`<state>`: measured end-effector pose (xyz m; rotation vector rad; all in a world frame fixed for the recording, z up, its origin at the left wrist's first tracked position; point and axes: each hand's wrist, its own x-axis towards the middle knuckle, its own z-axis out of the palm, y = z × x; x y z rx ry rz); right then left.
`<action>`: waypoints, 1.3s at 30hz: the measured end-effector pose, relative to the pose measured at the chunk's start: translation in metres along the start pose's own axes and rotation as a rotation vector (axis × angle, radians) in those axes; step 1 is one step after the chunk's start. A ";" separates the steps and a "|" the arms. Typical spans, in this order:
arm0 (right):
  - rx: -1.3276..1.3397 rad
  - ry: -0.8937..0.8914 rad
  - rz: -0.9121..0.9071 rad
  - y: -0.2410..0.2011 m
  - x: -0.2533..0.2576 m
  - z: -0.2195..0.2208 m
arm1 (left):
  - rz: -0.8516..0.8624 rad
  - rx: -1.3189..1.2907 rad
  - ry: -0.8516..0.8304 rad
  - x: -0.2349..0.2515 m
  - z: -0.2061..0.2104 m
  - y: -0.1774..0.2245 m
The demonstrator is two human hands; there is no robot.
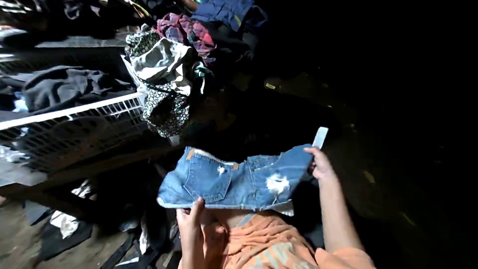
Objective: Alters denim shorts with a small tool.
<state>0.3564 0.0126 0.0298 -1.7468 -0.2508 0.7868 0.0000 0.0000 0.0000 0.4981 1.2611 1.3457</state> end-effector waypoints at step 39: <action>-0.429 -0.757 -0.184 0.087 0.027 0.074 | 0.143 0.140 0.334 0.139 -0.050 0.013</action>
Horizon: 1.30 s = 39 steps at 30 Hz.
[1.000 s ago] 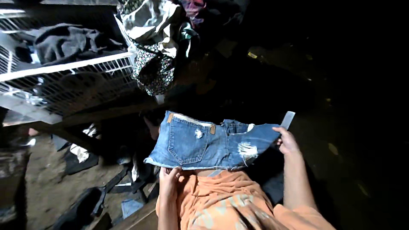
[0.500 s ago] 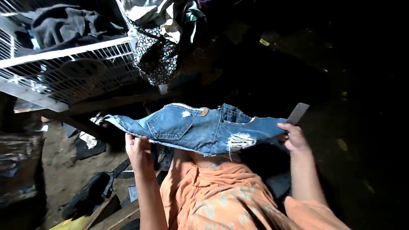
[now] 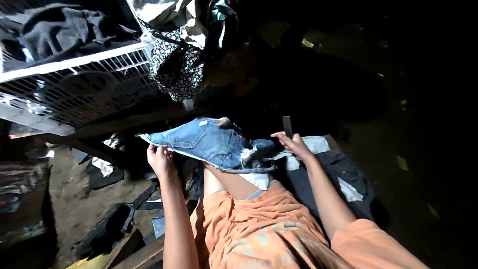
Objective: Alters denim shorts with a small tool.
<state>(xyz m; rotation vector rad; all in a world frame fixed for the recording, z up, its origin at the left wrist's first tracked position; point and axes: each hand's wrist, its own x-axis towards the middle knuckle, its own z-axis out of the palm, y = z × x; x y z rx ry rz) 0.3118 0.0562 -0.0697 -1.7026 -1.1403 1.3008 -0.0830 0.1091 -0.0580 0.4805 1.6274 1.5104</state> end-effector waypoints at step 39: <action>0.210 -0.883 -0.467 -0.082 -0.096 0.041 | -0.028 0.123 -0.337 -0.031 0.027 0.028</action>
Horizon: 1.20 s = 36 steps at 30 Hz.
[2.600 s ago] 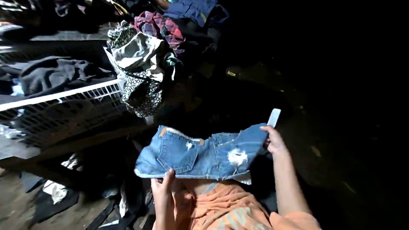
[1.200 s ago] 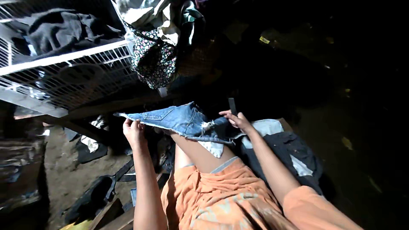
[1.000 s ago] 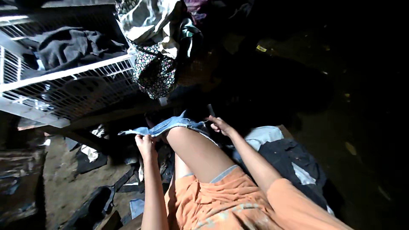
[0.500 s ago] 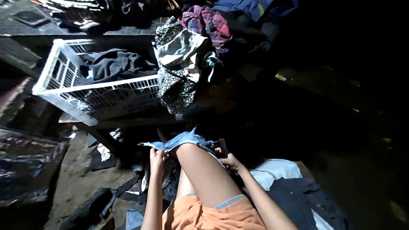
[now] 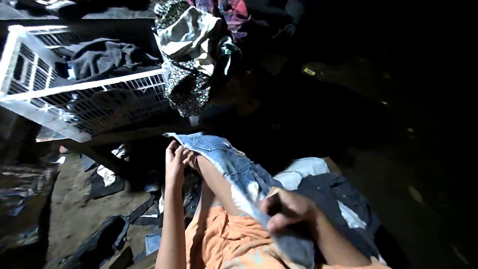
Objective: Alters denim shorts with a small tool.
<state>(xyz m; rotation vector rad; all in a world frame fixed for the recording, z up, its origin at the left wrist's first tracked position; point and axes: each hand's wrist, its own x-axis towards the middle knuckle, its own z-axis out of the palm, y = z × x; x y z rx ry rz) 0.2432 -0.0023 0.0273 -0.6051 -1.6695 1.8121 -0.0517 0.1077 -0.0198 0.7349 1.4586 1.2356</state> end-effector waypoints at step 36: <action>-0.097 0.579 0.117 0.092 0.032 -0.043 | 0.375 0.907 -0.232 -0.053 -0.061 -0.006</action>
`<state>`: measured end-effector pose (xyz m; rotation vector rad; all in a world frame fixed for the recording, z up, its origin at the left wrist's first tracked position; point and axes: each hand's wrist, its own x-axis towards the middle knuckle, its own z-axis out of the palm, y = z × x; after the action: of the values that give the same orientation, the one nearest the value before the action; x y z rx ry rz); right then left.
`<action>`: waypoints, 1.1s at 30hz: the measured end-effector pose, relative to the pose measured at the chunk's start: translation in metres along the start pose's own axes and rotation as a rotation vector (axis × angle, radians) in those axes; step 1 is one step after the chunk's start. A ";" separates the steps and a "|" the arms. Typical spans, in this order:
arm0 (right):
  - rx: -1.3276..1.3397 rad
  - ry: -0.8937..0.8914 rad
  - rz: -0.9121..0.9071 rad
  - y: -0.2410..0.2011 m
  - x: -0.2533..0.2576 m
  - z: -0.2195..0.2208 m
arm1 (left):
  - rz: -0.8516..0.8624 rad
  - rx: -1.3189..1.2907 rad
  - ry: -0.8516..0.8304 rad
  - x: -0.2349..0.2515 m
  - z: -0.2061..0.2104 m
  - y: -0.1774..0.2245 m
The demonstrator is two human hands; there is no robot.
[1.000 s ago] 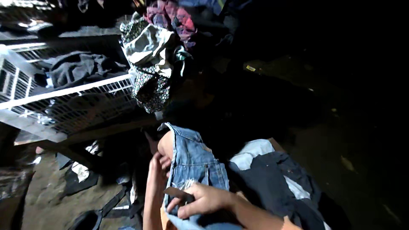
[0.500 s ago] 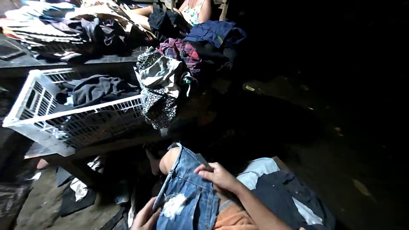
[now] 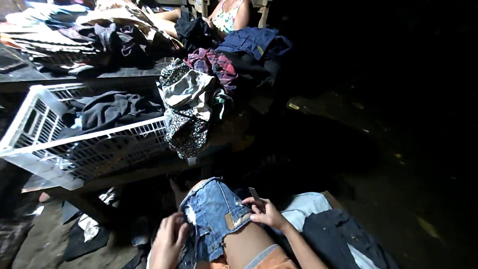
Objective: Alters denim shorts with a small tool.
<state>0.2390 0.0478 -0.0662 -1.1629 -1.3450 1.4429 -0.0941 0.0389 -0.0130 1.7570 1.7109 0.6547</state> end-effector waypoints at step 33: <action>-0.817 -0.544 0.038 -0.075 -0.076 0.053 | -0.292 0.005 -0.072 -0.069 0.057 0.020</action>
<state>0.2034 -0.0312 0.0156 -1.3230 -2.4514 1.3068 -0.0429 -0.0339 -0.0349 1.4739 1.8709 0.4530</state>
